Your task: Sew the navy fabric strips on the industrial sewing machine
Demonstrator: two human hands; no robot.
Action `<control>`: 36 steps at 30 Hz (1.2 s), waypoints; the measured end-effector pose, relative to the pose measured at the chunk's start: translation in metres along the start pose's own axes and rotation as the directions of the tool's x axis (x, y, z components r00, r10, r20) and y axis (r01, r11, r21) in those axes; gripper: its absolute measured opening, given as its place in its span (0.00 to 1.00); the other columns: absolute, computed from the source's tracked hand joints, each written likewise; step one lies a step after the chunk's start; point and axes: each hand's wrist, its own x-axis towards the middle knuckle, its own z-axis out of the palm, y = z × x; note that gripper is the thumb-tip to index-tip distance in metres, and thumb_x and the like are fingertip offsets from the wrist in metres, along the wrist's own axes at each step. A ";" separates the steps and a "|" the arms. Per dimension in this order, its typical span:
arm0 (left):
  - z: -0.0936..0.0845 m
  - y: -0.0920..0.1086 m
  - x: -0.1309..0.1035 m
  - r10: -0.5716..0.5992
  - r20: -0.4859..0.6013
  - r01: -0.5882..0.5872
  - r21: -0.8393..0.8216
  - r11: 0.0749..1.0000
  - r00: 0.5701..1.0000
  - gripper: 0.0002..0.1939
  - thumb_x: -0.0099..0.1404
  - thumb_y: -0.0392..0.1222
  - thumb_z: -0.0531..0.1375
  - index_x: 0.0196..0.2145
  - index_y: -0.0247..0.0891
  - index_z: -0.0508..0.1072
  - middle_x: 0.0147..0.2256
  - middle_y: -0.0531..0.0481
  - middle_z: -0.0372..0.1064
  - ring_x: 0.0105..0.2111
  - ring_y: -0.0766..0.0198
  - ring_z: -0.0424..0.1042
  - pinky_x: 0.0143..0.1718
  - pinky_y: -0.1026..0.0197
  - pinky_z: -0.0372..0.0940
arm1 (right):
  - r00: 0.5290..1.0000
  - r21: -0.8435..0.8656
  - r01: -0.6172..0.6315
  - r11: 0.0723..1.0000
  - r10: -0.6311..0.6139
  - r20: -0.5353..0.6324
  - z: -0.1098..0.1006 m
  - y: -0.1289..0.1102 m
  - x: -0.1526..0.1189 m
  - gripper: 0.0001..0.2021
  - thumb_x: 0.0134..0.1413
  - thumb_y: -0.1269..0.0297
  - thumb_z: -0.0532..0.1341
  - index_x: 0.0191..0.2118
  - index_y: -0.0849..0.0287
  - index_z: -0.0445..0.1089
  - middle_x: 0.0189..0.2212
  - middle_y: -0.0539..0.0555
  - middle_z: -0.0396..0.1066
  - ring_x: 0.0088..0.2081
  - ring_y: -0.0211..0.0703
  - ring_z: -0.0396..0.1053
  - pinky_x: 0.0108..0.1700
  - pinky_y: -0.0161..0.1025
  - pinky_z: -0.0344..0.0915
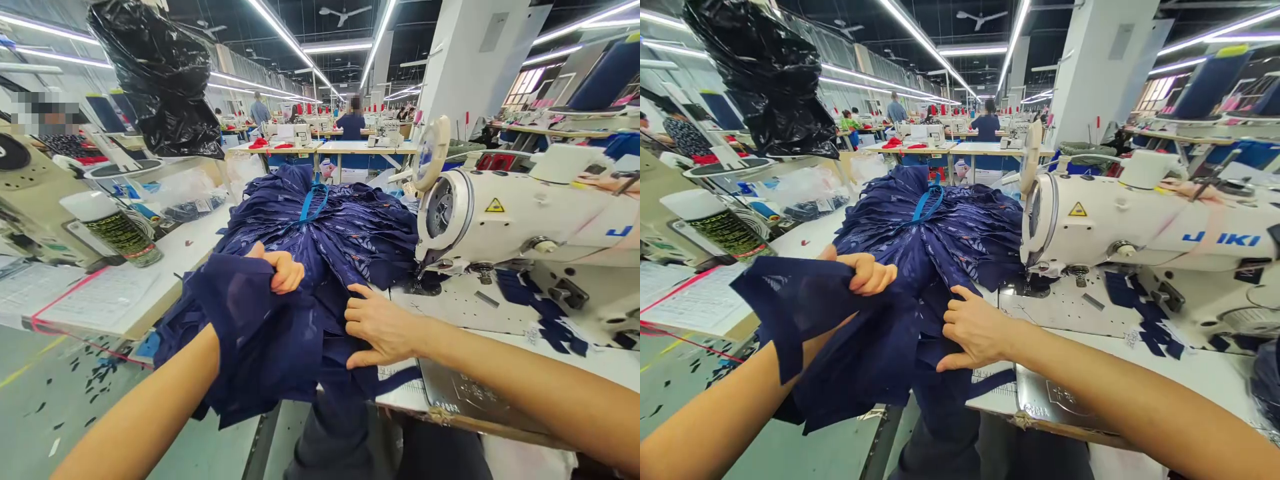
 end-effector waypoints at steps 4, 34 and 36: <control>0.024 -0.022 0.017 -0.078 0.132 0.086 -0.061 0.994 0.988 0.29 0.58 0.63 0.46 0.11 0.39 0.53 0.10 0.55 0.46 0.15 0.69 0.47 0.21 0.61 0.46 | 0.999 0.048 0.049 0.998 -0.048 -0.006 0.001 -0.003 0.001 0.25 0.52 0.42 0.50 0.26 0.60 0.68 0.28 0.55 0.68 0.36 0.44 0.63 0.56 0.53 0.41; 0.015 -0.075 0.010 -0.244 0.514 -0.558 0.812 -0.171 0.823 0.20 0.57 0.28 0.51 0.48 0.38 0.62 0.45 0.46 0.66 0.45 0.55 0.61 0.45 0.50 0.54 | 0.873 0.546 -0.028 0.837 0.287 -0.395 0.000 -0.040 -0.039 0.13 0.60 0.60 0.48 0.44 0.58 0.64 0.48 0.57 0.67 0.50 0.42 0.62 0.58 0.46 0.51; 0.010 -0.083 0.006 -0.246 0.504 -0.550 0.815 -0.183 0.828 0.11 0.57 0.29 0.51 0.37 0.37 0.66 0.38 0.48 0.67 0.39 0.58 0.63 0.40 0.55 0.56 | 0.744 0.667 -0.265 0.696 0.588 -0.318 0.010 -0.029 -0.039 0.17 0.60 0.59 0.46 0.50 0.59 0.60 0.51 0.60 0.63 0.53 0.43 0.59 0.56 0.47 0.55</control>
